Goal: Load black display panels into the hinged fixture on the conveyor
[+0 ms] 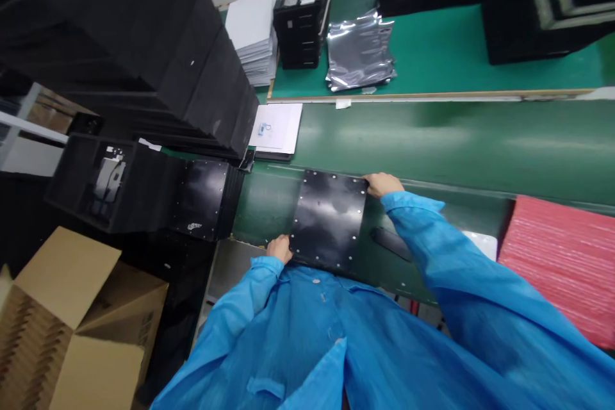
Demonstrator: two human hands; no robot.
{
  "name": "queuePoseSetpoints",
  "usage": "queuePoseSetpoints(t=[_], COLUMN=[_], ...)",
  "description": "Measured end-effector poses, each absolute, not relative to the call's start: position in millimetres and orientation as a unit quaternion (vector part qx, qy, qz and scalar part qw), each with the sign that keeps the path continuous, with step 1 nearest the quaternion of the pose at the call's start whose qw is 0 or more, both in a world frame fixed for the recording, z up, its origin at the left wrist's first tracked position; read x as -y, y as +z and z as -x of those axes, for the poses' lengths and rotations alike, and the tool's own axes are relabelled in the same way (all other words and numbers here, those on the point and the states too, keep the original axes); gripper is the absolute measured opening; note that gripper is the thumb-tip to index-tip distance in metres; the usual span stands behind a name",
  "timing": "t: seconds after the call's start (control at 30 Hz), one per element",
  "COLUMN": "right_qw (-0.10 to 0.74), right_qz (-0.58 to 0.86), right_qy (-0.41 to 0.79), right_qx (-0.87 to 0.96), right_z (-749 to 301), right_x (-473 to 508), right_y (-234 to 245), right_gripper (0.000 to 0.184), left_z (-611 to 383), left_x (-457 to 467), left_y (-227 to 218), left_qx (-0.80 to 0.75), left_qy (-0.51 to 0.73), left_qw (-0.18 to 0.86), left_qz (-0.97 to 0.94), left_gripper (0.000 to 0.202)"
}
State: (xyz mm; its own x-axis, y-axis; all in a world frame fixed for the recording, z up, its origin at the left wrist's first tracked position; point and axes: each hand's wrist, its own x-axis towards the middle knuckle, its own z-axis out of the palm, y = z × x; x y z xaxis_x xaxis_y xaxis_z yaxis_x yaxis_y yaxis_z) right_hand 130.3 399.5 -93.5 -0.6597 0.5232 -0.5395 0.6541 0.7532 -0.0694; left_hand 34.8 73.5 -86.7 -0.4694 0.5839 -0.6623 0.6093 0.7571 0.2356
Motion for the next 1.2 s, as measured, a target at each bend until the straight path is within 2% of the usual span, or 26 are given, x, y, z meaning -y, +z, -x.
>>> queuePoseSetpoints(t=[0.1, 0.17, 0.2, 0.3, 0.37, 0.47, 0.57, 0.63, 0.77, 0.9, 1.03, 1.2], right_qw=[0.243, 0.200, 0.168, 0.068, 0.058, 0.079, 0.046, 0.015, -0.042, -0.122, -0.168, -0.201], right_qz=[-0.338, -0.355, -0.359, -0.324, -0.268, -0.239, -0.251, -0.248, -0.293, -0.371, -0.485, -0.520], right_qy=[-0.101, -0.081, -0.084, -0.199, -0.345, -0.554, -0.686, -0.726, -0.717, -0.676, -0.643, -0.602], right_qx=[-0.903, -0.910, -0.914, -0.922, -0.897, -0.794, -0.681, -0.641, -0.631, -0.625, -0.569, -0.572], right_z=[-125.3, -115.7, -107.9, -71.1, -38.2, 15.0, 61.7, 80.0, 56.7, -41.3, -137.1, -194.4], right_x=[-397.7, -382.2, -367.4, -294.7, -232.7, -151.0, -108.6, -103.3, -125.5, -158.6, -190.1, -222.4], right_y=[-80.9, -72.0, -69.1, -73.2, -85.6, -106.2, -114.0, -110.9, -98.1, -91.8, -98.7, -108.1], right_gripper=[0.043, 0.047, 0.048, 0.040, 0.036, 0.047, 0.053, 0.050, 0.044, 0.045, 0.051, 0.049], left_z=[24.9, 86.1, 118.2, 192.6, 209.9, 199.1, 187.2, 187.9, 177.8, 127.0, 70.3, 32.7], left_x=[-59.1, -37.7, -24.4, 17.3, 40.1, 63.8, 76.8, 78.0, 61.2, 16.3, -61.3, -135.0], left_y=[-62.3, -41.6, -32.9, -22.8, -29.3, -46.8, -59.0, -61.3, -61.0, -67.5, -81.4, -90.7], left_qx=[-0.839, -0.866, -0.895, -0.963, -0.977, -0.977, -0.942, -0.911, -0.843, -0.758, -0.712, -0.728], left_qy=[0.002, 0.059, 0.106, 0.210, 0.206, 0.211, 0.321, 0.389, 0.503, 0.578, 0.571, 0.519], left_qw=[0.381, 0.309, 0.236, 0.036, 0.000, 0.029, 0.094, 0.135, 0.191, 0.294, 0.398, 0.429], left_qz=[-0.389, -0.389, -0.362, -0.165, -0.049, -0.016, -0.001, 0.023, 0.006, -0.065, -0.092, -0.133], left_gripper=[0.032, 0.038, 0.039, 0.045, 0.056, 0.073, 0.068, 0.063, 0.058, 0.058, 0.046, 0.033])
